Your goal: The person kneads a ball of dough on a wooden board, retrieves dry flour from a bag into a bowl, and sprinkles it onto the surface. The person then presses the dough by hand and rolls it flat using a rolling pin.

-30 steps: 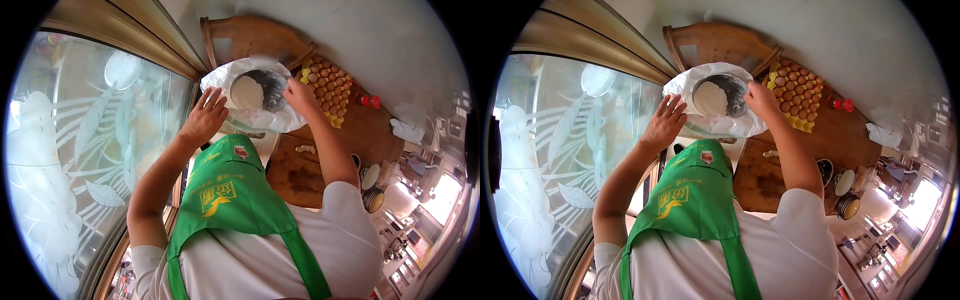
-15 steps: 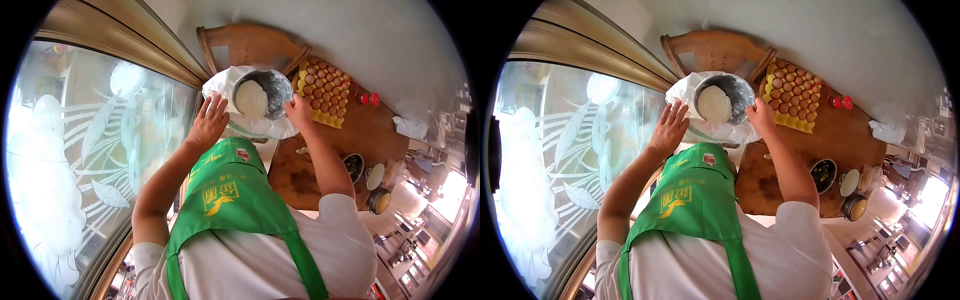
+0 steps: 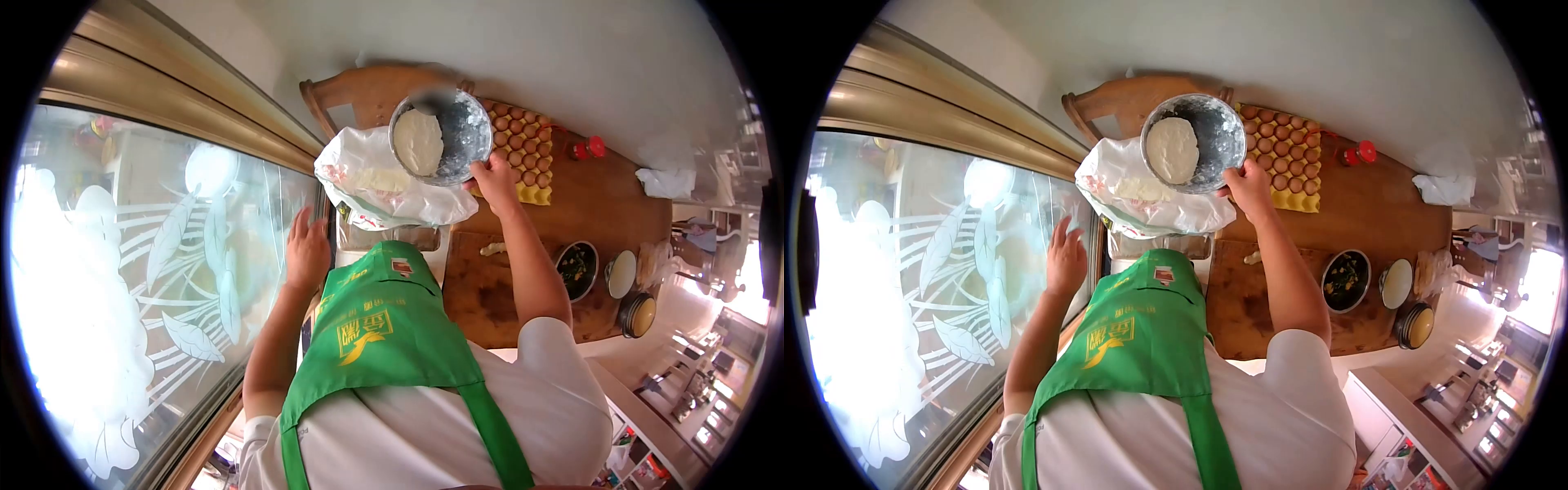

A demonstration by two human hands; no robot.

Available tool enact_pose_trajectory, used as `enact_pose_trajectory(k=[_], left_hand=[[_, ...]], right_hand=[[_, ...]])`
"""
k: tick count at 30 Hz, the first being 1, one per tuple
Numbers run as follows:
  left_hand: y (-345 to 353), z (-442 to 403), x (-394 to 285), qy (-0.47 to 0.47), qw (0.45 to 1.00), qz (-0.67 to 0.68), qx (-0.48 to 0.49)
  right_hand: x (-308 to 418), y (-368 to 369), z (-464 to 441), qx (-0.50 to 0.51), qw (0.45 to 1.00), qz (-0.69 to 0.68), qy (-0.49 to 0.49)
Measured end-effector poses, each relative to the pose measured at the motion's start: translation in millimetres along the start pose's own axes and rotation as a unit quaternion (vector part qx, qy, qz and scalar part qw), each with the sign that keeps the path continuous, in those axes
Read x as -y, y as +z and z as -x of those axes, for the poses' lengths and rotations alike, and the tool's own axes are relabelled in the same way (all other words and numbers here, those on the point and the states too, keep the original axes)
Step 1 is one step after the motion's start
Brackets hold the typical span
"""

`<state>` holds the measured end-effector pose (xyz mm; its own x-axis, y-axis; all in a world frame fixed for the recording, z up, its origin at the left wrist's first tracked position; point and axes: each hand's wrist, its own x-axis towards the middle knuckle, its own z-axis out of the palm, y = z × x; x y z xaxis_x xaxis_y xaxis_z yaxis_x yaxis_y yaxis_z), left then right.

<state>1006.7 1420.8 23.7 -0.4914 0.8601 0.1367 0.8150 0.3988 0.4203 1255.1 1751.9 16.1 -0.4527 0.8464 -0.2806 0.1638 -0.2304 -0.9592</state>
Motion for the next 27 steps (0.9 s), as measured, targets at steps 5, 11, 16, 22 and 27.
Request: enact_pose_trajectory(k=[5,11,16,22,27], left_hand=[[6,54,57,-0.087,0.992,0.084,0.044],[23,88,109,-0.127,0.987,0.092,0.046],[32,78,110,-0.09,0.983,0.142,0.077],[35,50,89,-0.053,0.975,0.192,0.095],[18,33,68,-0.002,0.976,0.186,0.111]], right_hand=[[-12,10,23,0.008,0.997,-0.029,0.074],[19,42,98,-0.025,0.989,-0.137,0.041],[22,50,136,-0.062,0.986,-0.151,0.026],[32,40,179,-0.105,0.982,-0.157,0.007],[13,44,181,-0.127,0.976,-0.177,0.002]])
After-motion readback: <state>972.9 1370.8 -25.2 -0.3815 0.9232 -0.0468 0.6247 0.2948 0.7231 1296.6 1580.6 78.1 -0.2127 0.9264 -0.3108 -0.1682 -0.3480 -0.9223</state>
